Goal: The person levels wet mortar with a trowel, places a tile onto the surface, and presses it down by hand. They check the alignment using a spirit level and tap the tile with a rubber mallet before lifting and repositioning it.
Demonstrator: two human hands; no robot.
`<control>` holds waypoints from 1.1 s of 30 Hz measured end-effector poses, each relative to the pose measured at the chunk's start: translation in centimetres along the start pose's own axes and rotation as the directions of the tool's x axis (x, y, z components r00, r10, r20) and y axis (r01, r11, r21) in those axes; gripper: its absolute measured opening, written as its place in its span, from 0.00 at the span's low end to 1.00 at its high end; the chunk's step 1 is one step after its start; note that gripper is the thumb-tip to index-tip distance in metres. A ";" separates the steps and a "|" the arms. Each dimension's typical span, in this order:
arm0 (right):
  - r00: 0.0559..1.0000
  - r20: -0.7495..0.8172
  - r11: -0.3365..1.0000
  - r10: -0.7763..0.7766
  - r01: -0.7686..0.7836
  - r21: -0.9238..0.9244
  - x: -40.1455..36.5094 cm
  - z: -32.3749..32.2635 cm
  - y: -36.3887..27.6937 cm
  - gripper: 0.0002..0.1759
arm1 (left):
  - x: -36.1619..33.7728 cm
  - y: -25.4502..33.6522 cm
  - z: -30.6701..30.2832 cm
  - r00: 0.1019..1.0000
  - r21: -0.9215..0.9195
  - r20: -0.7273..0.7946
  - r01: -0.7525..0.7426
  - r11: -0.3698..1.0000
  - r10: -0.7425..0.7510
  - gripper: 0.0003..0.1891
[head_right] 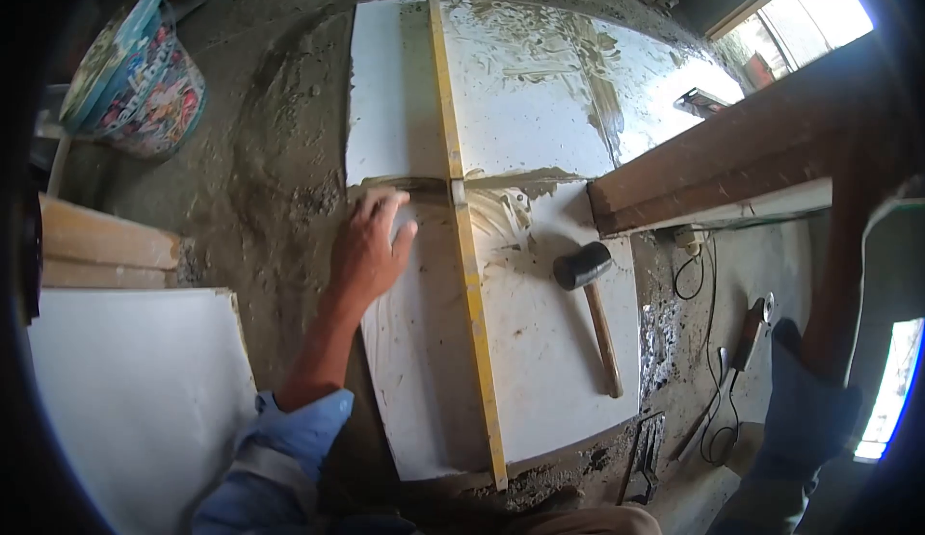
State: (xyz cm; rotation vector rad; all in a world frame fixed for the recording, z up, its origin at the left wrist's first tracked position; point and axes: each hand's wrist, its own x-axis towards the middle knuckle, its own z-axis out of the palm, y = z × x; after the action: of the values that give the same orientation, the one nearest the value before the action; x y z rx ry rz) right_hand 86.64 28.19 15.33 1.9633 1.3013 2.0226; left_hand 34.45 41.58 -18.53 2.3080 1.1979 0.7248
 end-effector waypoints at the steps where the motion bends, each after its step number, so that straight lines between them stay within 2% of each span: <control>1: 1.000 0.000 1.000 -0.010 0.010 -0.003 0.0 -0.6 -0.1 0.33 | 2.1 -0.7 0.6 1.000 -0.005 0.013 0.002 1.000 -0.002 0.16; 3: 0.999 0.005 0.999 -0.032 0.032 -0.013 0.2 -2.4 -1.0 0.30 | 5.6 -1.6 1.4 0.985 -0.084 -0.125 -0.133 0.988 0.122 0.14; 4: 0.999 0.010 0.999 -0.037 0.037 -0.009 0.3 -3.3 -1.9 0.29 | 6.8 -1.5 1.3 0.986 -0.087 -0.109 -0.135 0.987 0.125 0.14; 6: 0.999 0.020 0.999 -0.047 0.047 0.001 0.6 -4.8 -3.5 0.26 | 8.3 -1.3 1.4 0.996 -0.454 -0.078 -0.066 0.888 0.034 0.15; 8: 0.999 0.014 0.999 -0.048 0.048 0.018 1.4 -6.5 -4.2 0.24 | 8.6 -1.8 2.2 0.997 -0.431 -0.056 -0.066 0.900 0.046 0.16; 10: 0.999 0.011 0.998 -0.053 0.052 0.041 2.4 -7.2 -5.2 0.22 | 8.2 -1.6 2.2 0.998 -0.565 -0.051 0.009 0.825 -0.046 0.15; 11: 0.999 -0.002 0.997 -0.052 0.052 0.061 3.1 -7.6 -5.6 0.22 | 7.7 -1.3 2.5 0.997 -0.528 -0.062 0.003 0.849 -0.042 0.16; 13: 1.000 -0.016 0.994 -0.016 0.017 0.107 4.3 -7.9 -5.6 0.20 | 5.8 0.9 3.1 0.999 -0.585 -0.038 -0.007 0.811 -0.019 0.18; 14: 1.000 0.004 0.998 -0.030 0.029 0.050 5.1 -7.8 -4.4 0.20 | 4.3 2.0 3.6 0.999 -0.630 -0.016 -0.042 0.776 0.041 0.19; 15: 0.993 0.119 0.952 0.001 0.036 -0.304 5.2 -6.8 1.1 0.19 | 2.8 3.7 3.7 0.996 -0.670 0.054 -0.019 0.742 0.073 0.20; 16: 0.948 0.101 0.867 -0.302 0.317 -0.384 4.8 -7.9 -2.3 0.18 | 1.4 5.3 4.2 0.989 -0.733 0.068 -0.041 0.678 0.134 0.21; 17: 0.813 0.073 0.684 -0.577 0.530 -0.502 4.3 -9.1 -5.8 0.18 | 0.1 6.7 4.1 0.975 -0.764 0.148 0.008 0.645 0.163 0.22; 18: 0.807 0.081 0.680 -0.584 0.542 -0.494 3.9 -8.8 -7.1 0.18 | -0.6 7.8 4.2 0.967 -0.811 0.169 0.027 0.585 0.189 0.22; 19: 0.824 0.062 0.716 -0.563 0.524 -0.462 3.9 -8.4 -7.9 0.18 | -1.1 8.8 4.0 0.965 -0.813 0.192 0.056 0.580 0.176 0.22; 21: 0.908 -0.001 0.862 -0.419 0.397 -0.316 3.8 -8.1 -8.4 0.19 | -1.9 10.1 4.2 0.963 -0.819 0.214 0.086 0.568 0.162 0.23; 24: 0.973 -0.093 0.975 -0.210 0.201 -0.094 4.2 -7.5 -8.9 0.20 | -2.8 11.0 4.8 0.964 -0.851 0.225 0.125 0.510 0.139 0.23; 26: 0.988 -0.144 0.996 -0.060 0.068 0.050 4.3 -7.8 -9.9 0.20 | -3.3 11.2 4.9 0.950 -0.859 0.290 0.207 0.468 0.112 0.24; 28: 0.975 -0.181 0.975 0.125 -0.087 0.205 4.3 -8.0 -10.9 0.21 | -3.5 11.2 4.9 0.942 -0.851 0.310 0.212 0.480 0.133 0.25; 31: 0.945 -0.187 0.924 0.268 -0.198 0.327 4.3 -8.1 -11.8 0.22 | -3.6 11.3 5.1 0.926 -0.844 0.350 0.246 0.477 0.142 0.26; 32: 0.978 -0.210 0.993 0.000 0.024 0.113 4.6 -8.5 -10.6 0.22 | -3.8 11.4 5.2 0.921 -0.840 0.364 0.258 0.478 0.143 0.26; 33: 0.949 -0.169 0.962 -0.267 0.253 -0.104 4.8 -8.8 -9.2 0.21 | -3.9 11.4 5.3 0.914 -0.835 0.380 0.271 0.479 0.145 0.27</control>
State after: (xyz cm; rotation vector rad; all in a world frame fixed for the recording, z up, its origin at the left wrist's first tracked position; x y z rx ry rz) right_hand 73.64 32.17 15.30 1.5097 1.4022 2.1228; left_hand 42.77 31.55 -16.75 1.3825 0.4780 0.5790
